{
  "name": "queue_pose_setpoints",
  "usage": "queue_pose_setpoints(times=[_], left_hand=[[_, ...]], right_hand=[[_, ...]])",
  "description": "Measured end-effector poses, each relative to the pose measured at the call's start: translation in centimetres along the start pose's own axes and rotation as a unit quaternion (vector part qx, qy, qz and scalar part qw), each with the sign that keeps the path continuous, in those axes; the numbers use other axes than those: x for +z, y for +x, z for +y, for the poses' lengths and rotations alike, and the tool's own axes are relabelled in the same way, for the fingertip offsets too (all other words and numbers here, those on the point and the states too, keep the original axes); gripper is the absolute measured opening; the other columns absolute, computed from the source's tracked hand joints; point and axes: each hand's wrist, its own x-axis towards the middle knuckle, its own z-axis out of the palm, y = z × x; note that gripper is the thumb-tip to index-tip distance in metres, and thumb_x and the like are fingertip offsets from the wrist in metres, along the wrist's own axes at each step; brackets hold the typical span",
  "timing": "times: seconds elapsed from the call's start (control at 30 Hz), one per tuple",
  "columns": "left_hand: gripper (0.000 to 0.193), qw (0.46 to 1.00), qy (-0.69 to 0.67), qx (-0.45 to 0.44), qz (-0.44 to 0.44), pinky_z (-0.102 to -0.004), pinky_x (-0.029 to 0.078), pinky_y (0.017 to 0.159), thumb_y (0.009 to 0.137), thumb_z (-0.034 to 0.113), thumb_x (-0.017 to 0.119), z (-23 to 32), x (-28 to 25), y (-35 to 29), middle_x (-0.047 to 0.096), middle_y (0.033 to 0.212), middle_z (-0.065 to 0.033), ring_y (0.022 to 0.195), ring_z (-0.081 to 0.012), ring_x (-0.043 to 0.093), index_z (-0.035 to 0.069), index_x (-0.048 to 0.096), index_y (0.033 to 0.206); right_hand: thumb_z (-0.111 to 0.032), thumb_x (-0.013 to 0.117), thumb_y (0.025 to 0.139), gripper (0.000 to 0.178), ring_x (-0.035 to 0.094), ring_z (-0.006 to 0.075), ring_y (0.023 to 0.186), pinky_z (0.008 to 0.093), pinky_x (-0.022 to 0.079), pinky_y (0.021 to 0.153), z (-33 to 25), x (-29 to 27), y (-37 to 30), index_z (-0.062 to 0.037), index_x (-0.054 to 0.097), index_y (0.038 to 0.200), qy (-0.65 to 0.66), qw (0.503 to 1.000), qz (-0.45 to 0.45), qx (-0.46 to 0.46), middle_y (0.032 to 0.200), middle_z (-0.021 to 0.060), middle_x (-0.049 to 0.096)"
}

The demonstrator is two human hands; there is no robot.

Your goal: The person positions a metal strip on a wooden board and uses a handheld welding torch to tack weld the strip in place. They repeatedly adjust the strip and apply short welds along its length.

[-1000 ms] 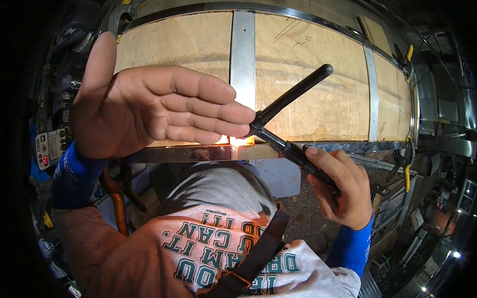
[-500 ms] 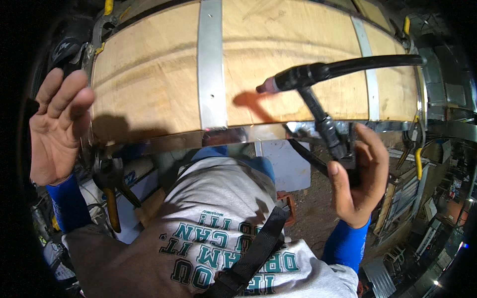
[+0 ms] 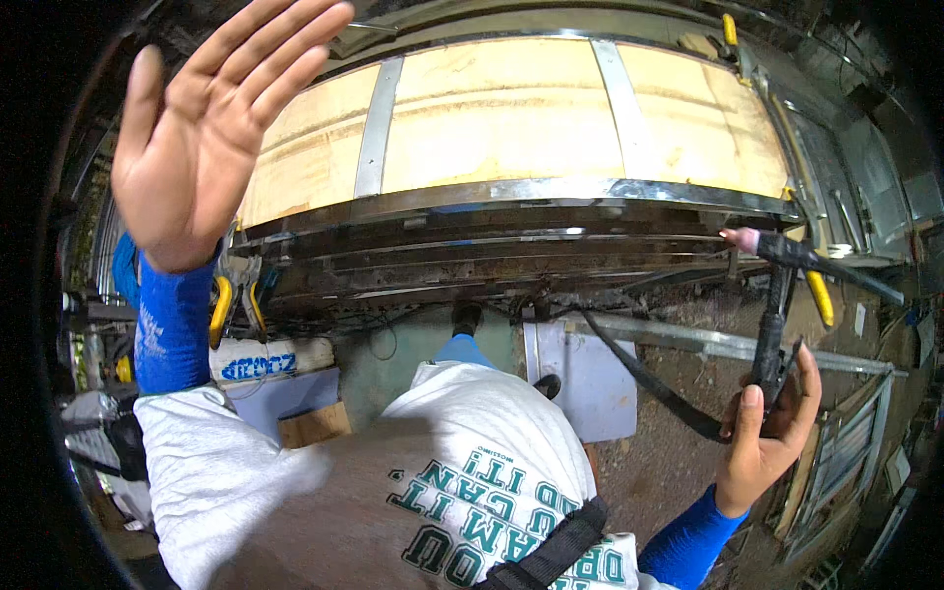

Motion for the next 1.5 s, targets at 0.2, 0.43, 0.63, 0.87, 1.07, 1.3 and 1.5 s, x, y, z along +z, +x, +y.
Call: queue_pose_setpoints(times=[0.2,0.43,0.63,0.87,1.07,1.3,1.5], left_hand=[[0.084,0.986,-0.141,-0.083,0.029,-0.0491,0.049,0.116,0.112,0.056,0.025,-3.3,3.3,2.7,0.051,0.146,-0.0407,0.139,-0.0464,0.054,-0.019,0.041,0.145],[0.079,0.945,-0.303,-0.119,0.031,-0.0514,0.042,0.121,0.114,0.054,0.022,-10.5,7.1,0.5,0.052,0.148,-0.0367,0.143,-0.0457,0.05,-0.015,0.046,0.144],[0.077,0.913,-0.38,-0.143,0.039,-0.0535,0.035,0.126,0.115,0.048,0.021,-12.6,3.0,0.1,0.038,0.158,-0.0404,0.151,-0.0489,0.036,-0.017,0.033,0.153],[0.076,0.896,-0.425,-0.106,0.07,-0.0543,0.033,0.127,0.115,0.047,0.02,-16.4,2.6,2.7,0.036,0.158,-0.0412,0.151,-0.0504,0.035,-0.018,0.031,0.154],[0.079,0.92,-0.361,-0.133,0.079,-0.0539,0.032,0.126,0.114,0.049,0.014,-19.5,5.1,3.6,0.038,0.157,-0.0418,0.151,-0.0504,0.037,-0.017,0.03,0.155],[0.087,0.931,-0.345,-0.115,0.017,-0.058,0.027,0.127,0.112,0.056,0.014,-22.1,7.1,4.9,0.033,0.158,-0.0446,0.152,-0.0552,0.031,-0.018,0.026,0.156],[0.092,0.916,-0.382,-0.126,0.005,-0.0605,0.027,0.126,0.111,0.062,0.013,-22.6,7.5,5.1,0.031,0.158,-0.046,0.152,-0.0567,0.03,-0.017,0.026,0.157]], right_hand=[[-0.006,0.064,0.103,0.059,0.05,0.0017,0.061,0.0183,0.037,0.05,1.7,-2.8,1.7,-0.0061,0.042,0.157,0.025,0.998,0.034,-0.041,0.09,0.0007,0.064],[-0.001,0.066,0.1,0.059,0.059,0.0061,0.083,0.0217,0.046,0.073,-1.7,-1.7,4.9,-0.0054,0.046,0.155,-0.032,0.995,0.004,-0.092,0.11,0.0054,0.067],[0.004,0.067,0.097,0.053,0.065,0.0153,0.107,0.028,0.049,0.096,-4.2,0.5,7.0,0.0,0.051,0.148,-0.091,0.991,-0.048,-0.083,0.131,0.0116,0.064],[0.006,0.067,0.094,0.049,0.067,0.0173,0.109,0.0308,0.05,0.098,-5.1,3.7,11.7,0.0018,0.057,0.142,-0.185,0.974,-0.096,-0.094,0.129,0.0122,0.067],[0.004,0.071,0.089,0.043,0.068,0.0212,0.113,0.0315,0.049,0.101,-4.6,3.5,17.3,0.0031,0.064,0.132,-0.22,0.941,-0.209,-0.151,0.124,0.0167,0.071],[0.001,0.075,0.087,0.043,0.07,0.0285,0.118,0.036,0.05,0.104,-2.5,2.7,21.1,0.0042,0.065,0.129,-0.2,0.922,-0.304,-0.133,0.128,0.0196,0.071],[-0.001,0.079,0.084,0.043,0.072,0.0333,0.116,0.0382,0.052,0.103,-1.3,3.3,22.8,0.0044,0.067,0.125,-0.209,0.901,-0.361,-0.116,0.124,0.0217,0.073]])
